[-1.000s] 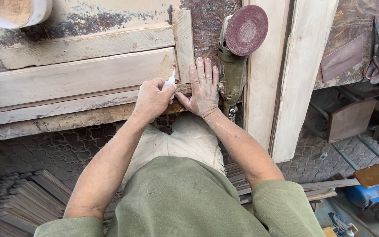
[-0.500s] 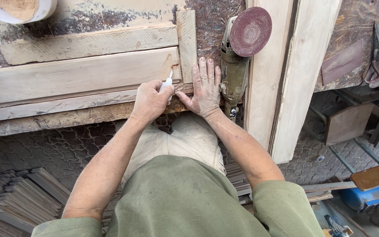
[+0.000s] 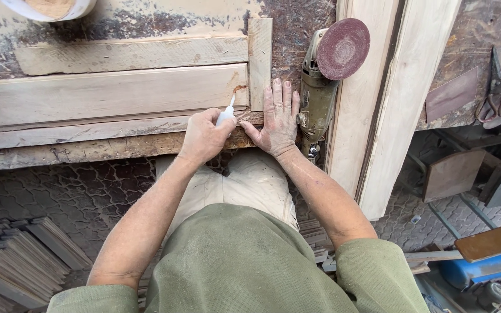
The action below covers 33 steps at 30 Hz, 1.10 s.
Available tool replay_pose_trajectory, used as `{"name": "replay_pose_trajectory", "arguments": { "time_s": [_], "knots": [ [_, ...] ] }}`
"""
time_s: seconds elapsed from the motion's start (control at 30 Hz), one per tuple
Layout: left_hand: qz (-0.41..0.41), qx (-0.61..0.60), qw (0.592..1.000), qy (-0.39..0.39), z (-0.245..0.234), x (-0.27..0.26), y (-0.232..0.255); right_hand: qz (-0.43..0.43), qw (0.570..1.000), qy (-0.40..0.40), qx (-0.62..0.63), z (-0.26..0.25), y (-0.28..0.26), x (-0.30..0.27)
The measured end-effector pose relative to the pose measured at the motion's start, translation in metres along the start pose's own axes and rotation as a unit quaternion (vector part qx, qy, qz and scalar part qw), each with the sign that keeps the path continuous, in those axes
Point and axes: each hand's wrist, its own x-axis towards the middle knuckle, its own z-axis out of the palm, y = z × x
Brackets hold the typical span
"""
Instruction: Manually and mechanically sanding a wooden plank and applying filler/glue.
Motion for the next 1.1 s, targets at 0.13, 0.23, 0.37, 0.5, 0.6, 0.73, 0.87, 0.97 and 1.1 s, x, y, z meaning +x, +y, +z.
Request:
{"name": "replay_pose_trajectory", "arguments": {
  "time_s": [0.13, 0.23, 0.37, 0.5, 0.6, 0.73, 0.87, 0.97, 1.1],
  "knots": [
    [0.04, 0.002, 0.999, 0.027, -0.019, -0.028, -0.007, -0.018, 0.999, 0.02, 0.037, -0.003, -0.005, 0.003],
    [0.041, -0.042, 0.996, 0.068, -0.037, -0.061, -0.015, -0.061, 0.996, 0.012, 0.069, -0.014, -0.024, 0.02],
    [0.088, -0.088, 0.977, 0.174, -0.07, -0.083, -0.059, -0.202, 0.972, -0.037, 0.113, -0.019, -0.092, 0.07],
    [0.078, -0.104, 0.97, 0.207, -0.091, -0.09, -0.09, -0.132, 0.947, -0.287, 0.058, -0.022, -0.118, 0.081],
    [0.084, -0.118, 0.964, 0.225, -0.083, -0.065, -0.146, 0.015, 0.971, -0.231, -0.054, -0.083, -0.14, 0.114],
    [0.076, -0.109, 0.957, 0.257, -0.101, -0.071, -0.136, 0.143, 0.955, -0.261, -0.008, -0.088, -0.128, 0.08],
    [0.298, 0.027, 0.921, 0.248, -0.118, -0.076, -0.108, 0.107, 0.928, -0.262, 0.244, -0.113, -0.195, 0.074],
    [0.424, 0.086, 0.868, 0.243, -0.128, -0.078, -0.085, 0.237, 0.856, -0.275, 0.369, -0.104, -0.239, 0.079],
    [0.461, 0.125, 0.828, 0.293, -0.163, -0.059, -0.066, 0.261, 0.829, -0.127, 0.478, -0.052, -0.239, 0.092]
  ]
}}
